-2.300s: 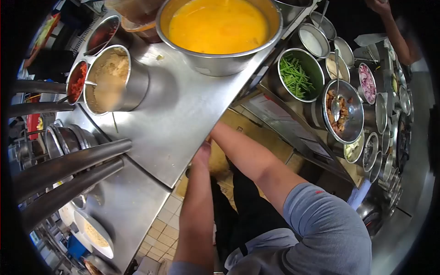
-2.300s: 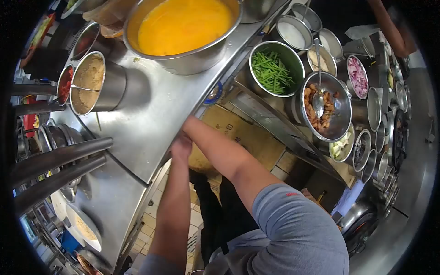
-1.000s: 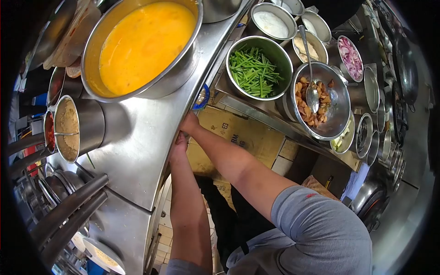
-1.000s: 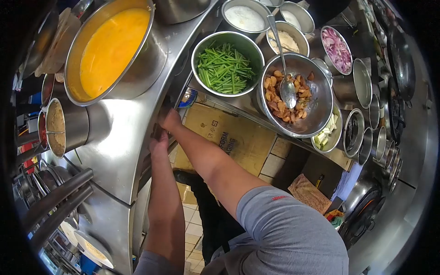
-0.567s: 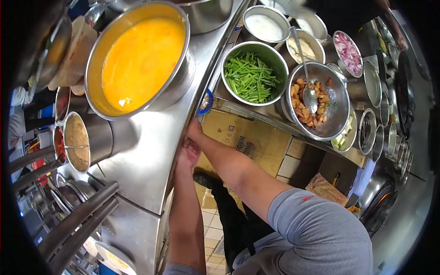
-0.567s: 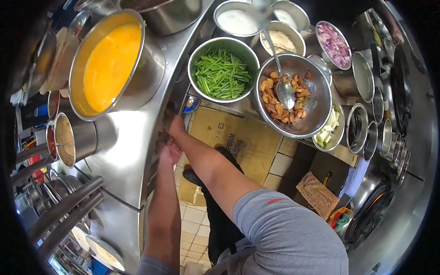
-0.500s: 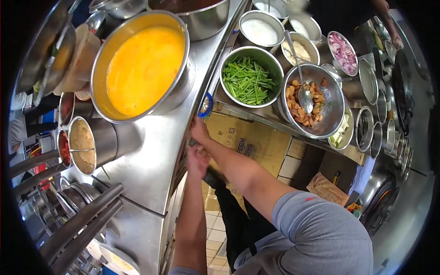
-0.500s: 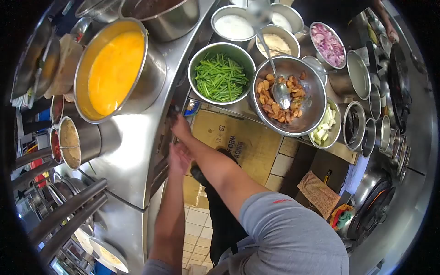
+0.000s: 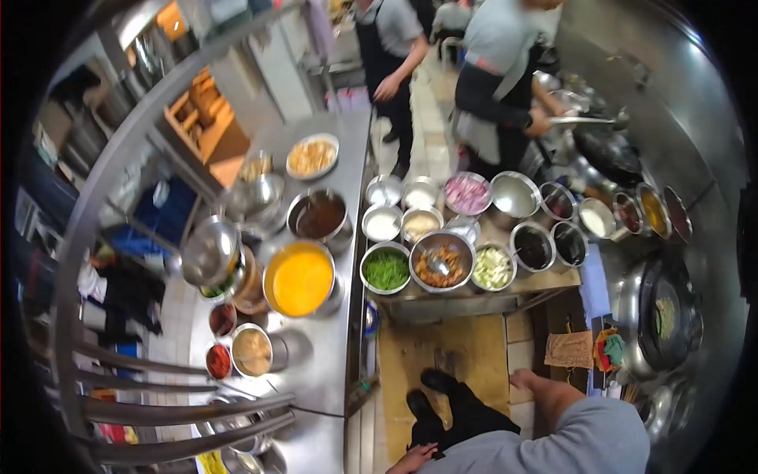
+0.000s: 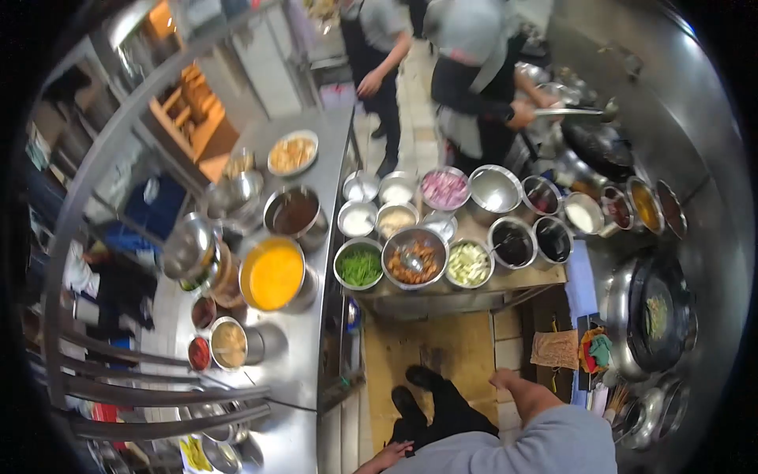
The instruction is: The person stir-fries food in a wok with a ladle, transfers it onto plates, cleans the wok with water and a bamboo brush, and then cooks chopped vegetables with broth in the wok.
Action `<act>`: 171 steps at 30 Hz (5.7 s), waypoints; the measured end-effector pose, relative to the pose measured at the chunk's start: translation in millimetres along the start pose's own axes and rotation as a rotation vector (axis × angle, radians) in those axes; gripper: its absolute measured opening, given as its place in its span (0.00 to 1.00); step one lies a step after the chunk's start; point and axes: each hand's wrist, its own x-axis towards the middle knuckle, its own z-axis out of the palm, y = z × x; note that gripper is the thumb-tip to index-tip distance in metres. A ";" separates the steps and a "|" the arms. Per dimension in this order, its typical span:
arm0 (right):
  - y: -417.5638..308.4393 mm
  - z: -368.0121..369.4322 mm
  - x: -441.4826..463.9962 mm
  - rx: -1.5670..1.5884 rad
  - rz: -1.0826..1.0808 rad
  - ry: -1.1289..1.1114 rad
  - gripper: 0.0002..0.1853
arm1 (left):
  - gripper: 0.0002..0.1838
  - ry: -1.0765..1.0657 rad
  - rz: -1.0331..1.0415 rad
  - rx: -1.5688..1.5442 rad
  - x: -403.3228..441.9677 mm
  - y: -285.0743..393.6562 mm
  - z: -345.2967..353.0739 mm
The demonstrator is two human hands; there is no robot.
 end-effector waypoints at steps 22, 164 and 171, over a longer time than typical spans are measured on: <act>-221.6 292.5 -169.0 1.667 1.040 0.571 0.27 | 0.26 -0.570 0.231 1.279 165.2 311.0 -99.6; -111.6 36.0 -108.3 1.086 0.241 0.063 0.13 | 0.19 0.883 0.097 -0.016 -133.0 174.0 -30.7; -203.4 -6.6 -27.5 1.099 0.404 -0.059 0.14 | 0.14 0.944 0.047 -0.409 -220.7 124.8 -67.7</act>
